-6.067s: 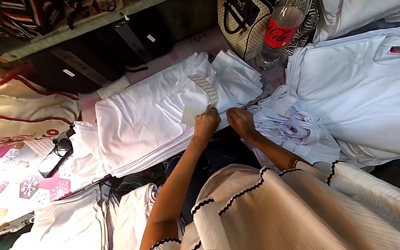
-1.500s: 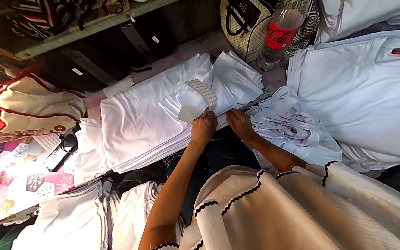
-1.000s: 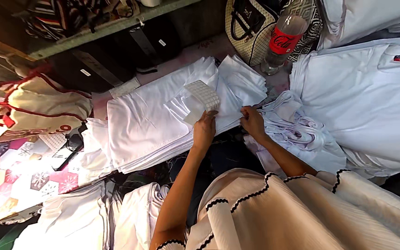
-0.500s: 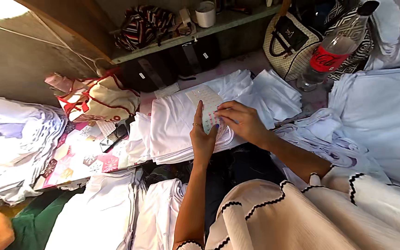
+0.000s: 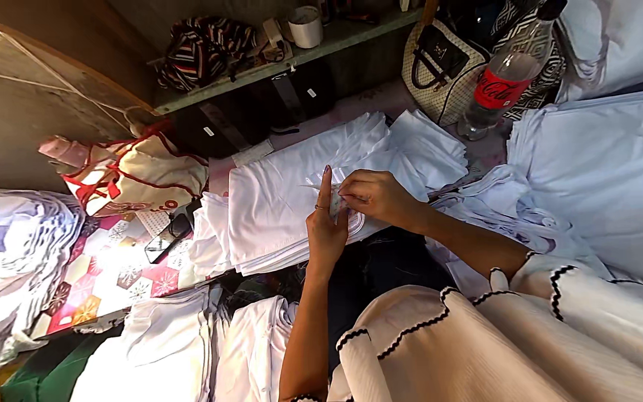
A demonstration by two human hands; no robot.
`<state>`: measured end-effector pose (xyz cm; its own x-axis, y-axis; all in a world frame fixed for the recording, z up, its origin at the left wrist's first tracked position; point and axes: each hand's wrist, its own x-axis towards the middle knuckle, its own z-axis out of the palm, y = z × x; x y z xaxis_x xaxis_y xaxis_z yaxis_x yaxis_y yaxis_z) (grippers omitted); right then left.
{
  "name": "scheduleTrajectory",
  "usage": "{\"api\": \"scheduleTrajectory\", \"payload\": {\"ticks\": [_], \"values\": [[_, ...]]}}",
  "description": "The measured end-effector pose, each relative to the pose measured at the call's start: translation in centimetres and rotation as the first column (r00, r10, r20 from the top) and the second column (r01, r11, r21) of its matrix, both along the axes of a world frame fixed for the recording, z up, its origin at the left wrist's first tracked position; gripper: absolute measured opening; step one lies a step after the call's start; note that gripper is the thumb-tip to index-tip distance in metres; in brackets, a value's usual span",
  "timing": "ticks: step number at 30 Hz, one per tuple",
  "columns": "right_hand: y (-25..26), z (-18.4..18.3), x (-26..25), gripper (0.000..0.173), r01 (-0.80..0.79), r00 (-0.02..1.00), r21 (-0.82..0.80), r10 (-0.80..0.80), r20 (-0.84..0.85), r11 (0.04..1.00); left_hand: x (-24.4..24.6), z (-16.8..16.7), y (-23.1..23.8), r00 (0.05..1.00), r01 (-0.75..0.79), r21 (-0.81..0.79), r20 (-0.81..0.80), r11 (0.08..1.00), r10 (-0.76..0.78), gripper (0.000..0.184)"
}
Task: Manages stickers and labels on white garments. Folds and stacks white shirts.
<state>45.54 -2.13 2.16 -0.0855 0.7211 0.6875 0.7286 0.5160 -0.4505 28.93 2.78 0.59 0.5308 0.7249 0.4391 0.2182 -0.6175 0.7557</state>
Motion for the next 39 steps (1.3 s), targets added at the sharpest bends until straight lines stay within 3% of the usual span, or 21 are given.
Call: {"api": "scheduleTrajectory", "payload": {"ticks": [5, 8, 11, 13, 15, 17, 19, 21, 25, 29, 31, 33, 39], "values": [[-1.2, -0.2, 1.7, 0.005, 0.008, 0.973, -0.088, -0.028, -0.229, 0.996, 0.8, -0.5, -0.1, 0.992, 0.128, -0.080, 0.015, 0.989, -0.127, 0.064], [-2.7, -1.1, 3.4, 0.007, -0.013, 0.919, -0.148, -0.047, -0.391, 0.989, 1.9, -1.0, -0.3, 0.985, 0.171, -0.022, -0.003, 0.985, -0.171, 0.052], [-4.0, -2.1, 4.6, 0.009, -0.035, 0.855, -0.181, -0.064, -0.515, 0.983, 3.0, -1.3, -0.7, 0.985, 0.154, 0.022, -0.086, 0.988, -0.152, 0.053], [-4.8, -2.4, 5.3, 0.009, -0.032, 0.798, -0.209, -0.101, -0.594, 0.977, 4.0, -1.6, -1.0, 0.983, 0.054, 0.207, -0.181, 0.977, -0.016, 0.051], [-5.9, -2.9, 6.4, 0.010, -0.010, 0.727, -0.241, -0.159, -0.668, 0.970, 5.2, -2.6, -1.3, 0.960, -0.028, 0.464, -0.233, 0.885, 0.153, 0.047], [-7.6, -4.4, 7.4, 0.012, 0.014, 0.645, -0.296, -0.235, -0.727, 0.955, 6.4, -4.4, -1.8, 0.929, 0.066, 0.501, -0.347, 0.863, 0.130, 0.034], [-9.5, -6.8, 8.1, 0.013, 0.031, 0.620, -0.373, -0.310, -0.720, 0.927, 7.6, -7.3, -2.3, 0.870, 0.241, 0.415, -0.493, 0.877, -0.005, 0.022], [-10.8, -8.8, 8.2, 0.014, 0.071, 0.607, -0.459, -0.403, -0.685, 0.886, 8.3, -10.0, -2.8, 0.769, 0.350, 0.335, -0.636, 0.875, -0.064, 0.025], [-13.0, -11.8, 7.3, 0.010, 0.157, 0.586, -0.552, -0.527, -0.615, 0.819, 8.5, -11.5, -3.1, 0.750, 0.367, 0.370, -0.660, 0.853, -0.036, 0.018], [-13.3, -13.9, 4.4, 0.015, 0.176, 0.738, -0.551, -0.479, -0.475, 0.816, 8.7, -10.8, -2.7, 0.695, 0.436, 0.332, -0.715, 0.837, -0.078, 0.020], [-12.7, -14.6, 2.8, 0.017, 0.193, 0.826, -0.506, -0.418, -0.379, 0.841, 8.6, -11.4, -2.7, 0.672, 0.482, 0.340, -0.735, 0.807, -0.091, 0.018], [-12.0, -15.1, 1.6, 0.016, 0.232, 0.873, -0.422, -0.379, -0.308, 0.876, 8.4, -12.2, -2.4, 0.711, 0.487, 0.397, -0.698, 0.778, -0.089, 0.013], [-9.5, -16.8, 1.7, 0.011, 0.464, 0.876, -0.058, -0.468, -0.117, 0.884, 8.6, -8.2, -1.8, 0.783, 0.327, 0.111, -0.588, 0.938, -0.203, 0.019]]}}
